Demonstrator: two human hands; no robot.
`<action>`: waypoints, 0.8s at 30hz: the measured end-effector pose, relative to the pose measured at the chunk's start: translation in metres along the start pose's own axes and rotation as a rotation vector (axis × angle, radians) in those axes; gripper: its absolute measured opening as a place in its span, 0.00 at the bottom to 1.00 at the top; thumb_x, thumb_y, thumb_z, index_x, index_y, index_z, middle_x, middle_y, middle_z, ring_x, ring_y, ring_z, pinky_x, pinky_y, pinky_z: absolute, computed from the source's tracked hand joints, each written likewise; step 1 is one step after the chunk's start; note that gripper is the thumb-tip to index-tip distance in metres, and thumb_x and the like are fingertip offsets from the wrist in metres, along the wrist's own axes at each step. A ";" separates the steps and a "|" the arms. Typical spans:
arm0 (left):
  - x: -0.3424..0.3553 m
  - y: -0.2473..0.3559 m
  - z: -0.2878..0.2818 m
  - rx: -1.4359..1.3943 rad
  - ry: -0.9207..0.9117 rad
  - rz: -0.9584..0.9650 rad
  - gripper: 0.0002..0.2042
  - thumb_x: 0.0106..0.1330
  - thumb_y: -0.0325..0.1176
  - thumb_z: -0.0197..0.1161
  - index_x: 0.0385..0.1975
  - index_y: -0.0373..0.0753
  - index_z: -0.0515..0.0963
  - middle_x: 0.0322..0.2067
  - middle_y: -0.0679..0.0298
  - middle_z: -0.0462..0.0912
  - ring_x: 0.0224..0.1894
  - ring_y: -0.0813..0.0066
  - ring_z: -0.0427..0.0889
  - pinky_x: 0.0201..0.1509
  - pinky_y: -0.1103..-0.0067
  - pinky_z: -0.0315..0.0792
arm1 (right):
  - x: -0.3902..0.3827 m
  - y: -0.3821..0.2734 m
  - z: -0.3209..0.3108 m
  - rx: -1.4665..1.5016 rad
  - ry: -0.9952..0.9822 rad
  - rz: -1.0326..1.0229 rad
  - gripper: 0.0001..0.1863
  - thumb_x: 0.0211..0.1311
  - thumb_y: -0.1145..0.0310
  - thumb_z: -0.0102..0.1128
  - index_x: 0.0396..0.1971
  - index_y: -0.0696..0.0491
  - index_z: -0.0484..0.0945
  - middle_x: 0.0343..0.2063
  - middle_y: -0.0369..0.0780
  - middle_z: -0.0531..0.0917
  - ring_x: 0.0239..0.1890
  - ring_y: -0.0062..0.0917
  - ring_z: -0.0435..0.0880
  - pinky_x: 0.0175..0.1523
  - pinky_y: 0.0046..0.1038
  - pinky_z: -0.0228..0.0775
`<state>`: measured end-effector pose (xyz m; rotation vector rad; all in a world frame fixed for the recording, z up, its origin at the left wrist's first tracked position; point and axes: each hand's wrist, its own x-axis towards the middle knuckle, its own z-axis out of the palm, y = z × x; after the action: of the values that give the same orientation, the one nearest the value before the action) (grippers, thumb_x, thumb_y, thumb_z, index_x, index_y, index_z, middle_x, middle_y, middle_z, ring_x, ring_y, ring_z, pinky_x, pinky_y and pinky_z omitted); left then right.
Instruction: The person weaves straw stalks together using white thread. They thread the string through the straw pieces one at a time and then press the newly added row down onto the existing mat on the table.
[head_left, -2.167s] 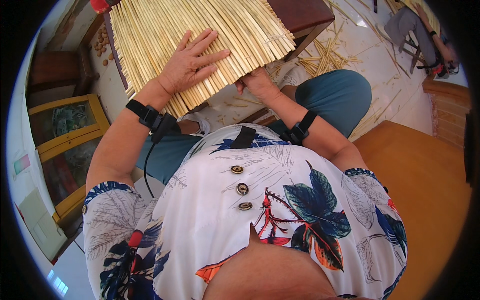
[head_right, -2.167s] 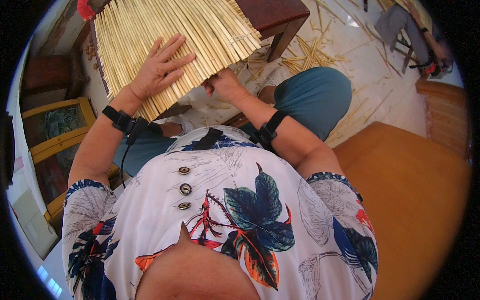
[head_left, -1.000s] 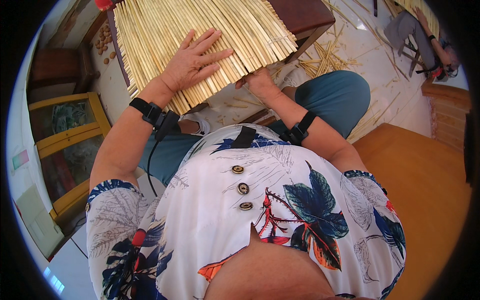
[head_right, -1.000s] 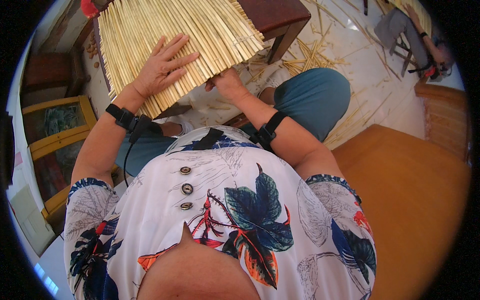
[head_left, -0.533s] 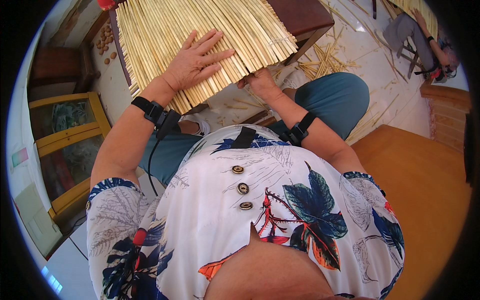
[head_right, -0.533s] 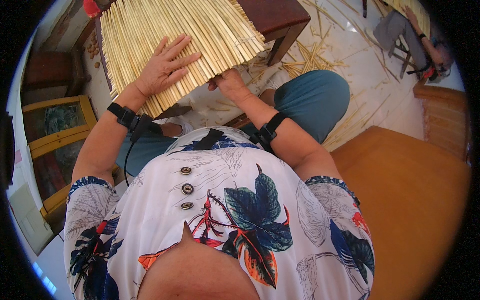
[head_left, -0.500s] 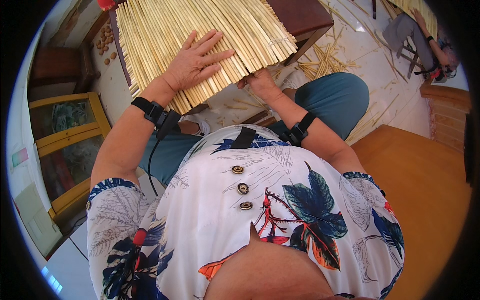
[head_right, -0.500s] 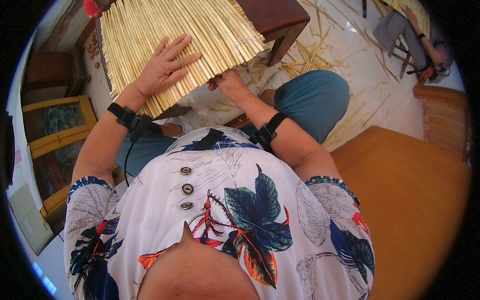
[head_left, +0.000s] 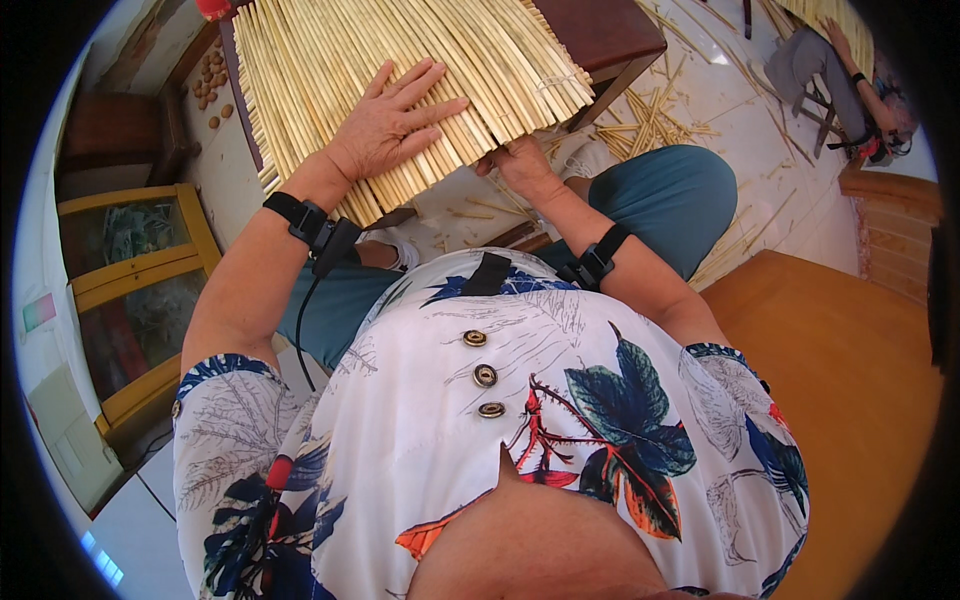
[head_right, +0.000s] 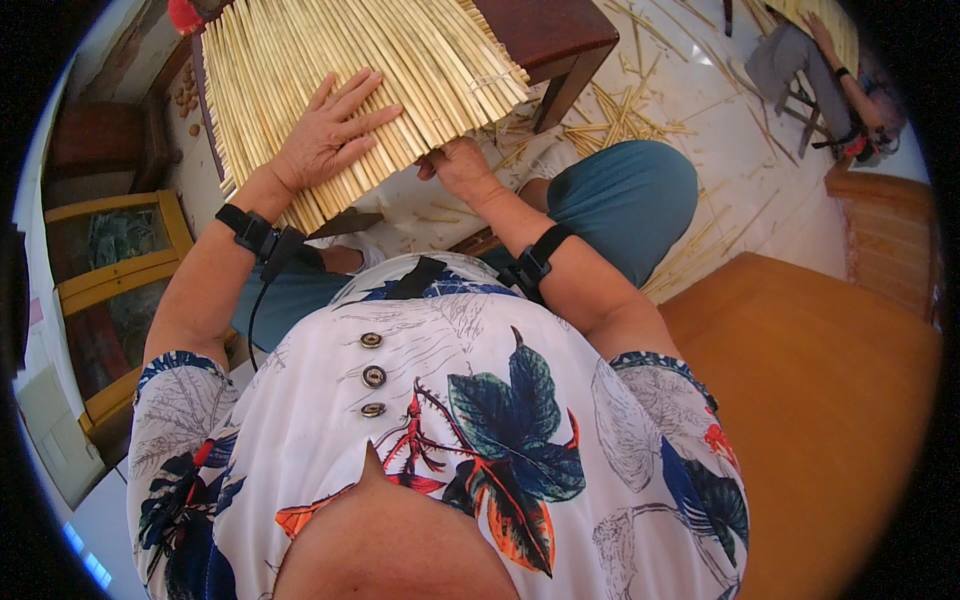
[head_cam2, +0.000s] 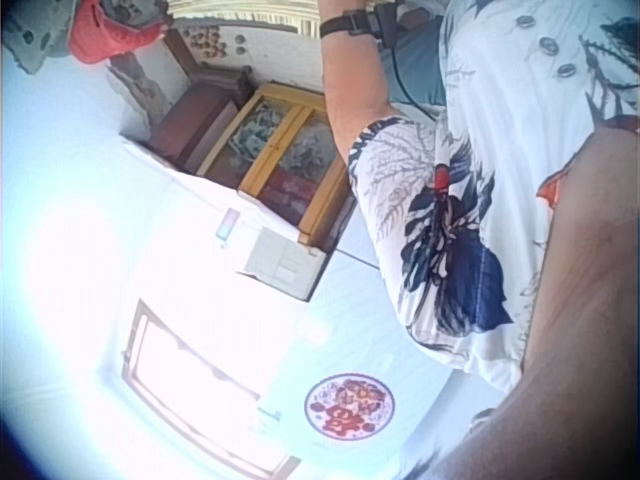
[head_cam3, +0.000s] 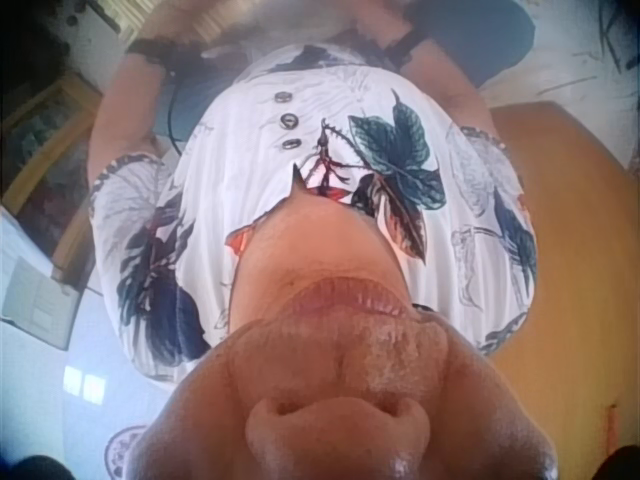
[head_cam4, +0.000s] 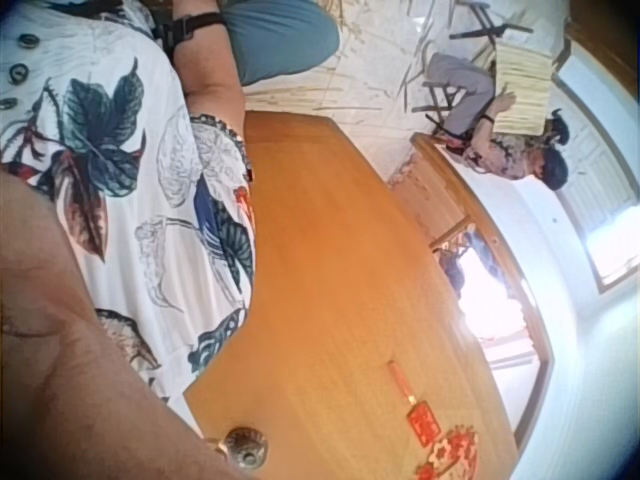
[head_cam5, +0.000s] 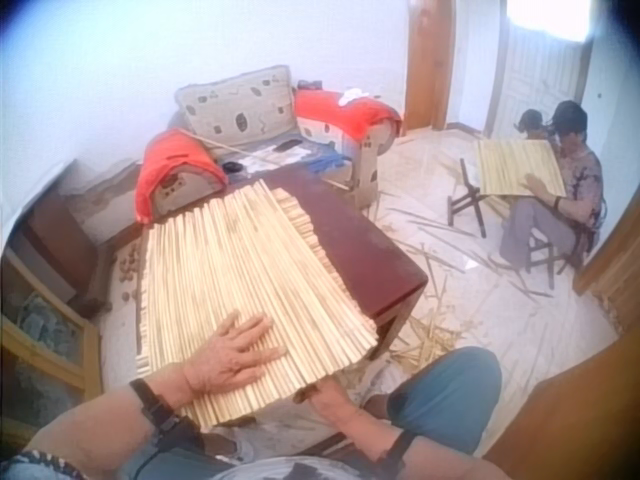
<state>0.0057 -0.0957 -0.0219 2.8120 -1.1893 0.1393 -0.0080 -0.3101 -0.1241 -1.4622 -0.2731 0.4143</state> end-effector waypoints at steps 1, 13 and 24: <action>0.000 0.000 0.000 0.009 -0.013 0.000 0.20 0.66 0.41 0.44 0.59 0.57 0.64 0.64 0.59 0.52 0.67 0.64 0.49 0.68 0.63 0.36 | 0.000 0.001 -0.001 -0.001 0.000 -0.001 0.07 0.59 0.78 0.45 0.31 0.60 0.74 0.21 0.38 0.78 0.20 0.22 0.79 0.27 0.23 0.73; 0.000 0.000 -0.001 0.021 -0.018 0.007 0.20 0.66 0.42 0.42 0.59 0.56 0.63 0.64 0.58 0.52 0.67 0.63 0.48 0.68 0.62 0.36 | -0.006 -0.009 0.000 0.030 -0.066 0.040 0.07 0.59 0.79 0.45 0.34 0.60 0.72 0.23 0.39 0.77 0.21 0.22 0.78 0.27 0.23 0.73; -0.001 0.000 0.000 0.040 -0.026 0.001 0.20 0.67 0.42 0.41 0.59 0.56 0.63 0.64 0.59 0.52 0.67 0.64 0.48 0.68 0.62 0.35 | -0.001 -0.002 0.000 0.126 -0.041 0.075 0.05 0.61 0.76 0.46 0.33 0.58 0.72 0.20 0.38 0.75 0.17 0.21 0.74 0.21 0.23 0.69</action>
<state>0.0048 -0.0949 -0.0218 2.8560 -1.2071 0.1287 -0.0091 -0.3107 -0.1221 -1.3448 -0.2213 0.5143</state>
